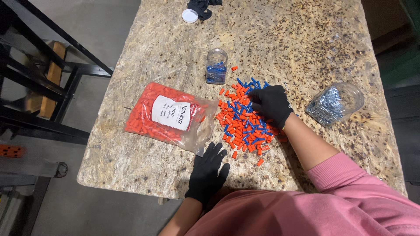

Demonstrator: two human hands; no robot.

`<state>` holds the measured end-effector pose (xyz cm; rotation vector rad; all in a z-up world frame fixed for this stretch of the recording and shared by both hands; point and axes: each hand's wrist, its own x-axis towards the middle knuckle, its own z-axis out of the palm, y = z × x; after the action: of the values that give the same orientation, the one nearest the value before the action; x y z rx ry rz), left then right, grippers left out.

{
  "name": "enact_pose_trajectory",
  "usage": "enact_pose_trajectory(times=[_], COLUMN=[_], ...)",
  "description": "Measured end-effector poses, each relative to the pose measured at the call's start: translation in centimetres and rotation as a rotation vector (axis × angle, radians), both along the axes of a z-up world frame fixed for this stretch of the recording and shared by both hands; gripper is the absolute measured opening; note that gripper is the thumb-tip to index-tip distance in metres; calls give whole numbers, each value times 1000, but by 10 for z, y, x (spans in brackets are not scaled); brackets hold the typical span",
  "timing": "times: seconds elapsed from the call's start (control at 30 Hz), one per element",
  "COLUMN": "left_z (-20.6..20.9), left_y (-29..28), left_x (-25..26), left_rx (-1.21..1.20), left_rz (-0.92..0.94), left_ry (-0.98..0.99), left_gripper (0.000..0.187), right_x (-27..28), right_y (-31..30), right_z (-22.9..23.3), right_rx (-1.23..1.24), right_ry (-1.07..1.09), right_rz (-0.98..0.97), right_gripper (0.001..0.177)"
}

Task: The person sorts small blue and orange plastic connectors and metal screws on a stone-patterned table, picking individual pieces from a pile and placing them into clear plastic containers.

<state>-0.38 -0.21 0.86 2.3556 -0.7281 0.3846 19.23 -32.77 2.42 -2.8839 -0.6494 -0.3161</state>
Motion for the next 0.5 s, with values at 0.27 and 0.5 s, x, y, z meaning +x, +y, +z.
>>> enact_pose_trajectory(times=[0.27,0.5], left_z=[-2,-1], left_y=[0,0], left_x=[-1,-1], left_rx=[19,17], left_rz=[17,20], left_ry=[2,-5], left_gripper=[38,39], right_x=[-9,8], right_y=[14,15], right_z=[43,22], right_rx=[143,-169], right_ry=[169,-233], right_rz=[-159,127], right_gripper=[27,18])
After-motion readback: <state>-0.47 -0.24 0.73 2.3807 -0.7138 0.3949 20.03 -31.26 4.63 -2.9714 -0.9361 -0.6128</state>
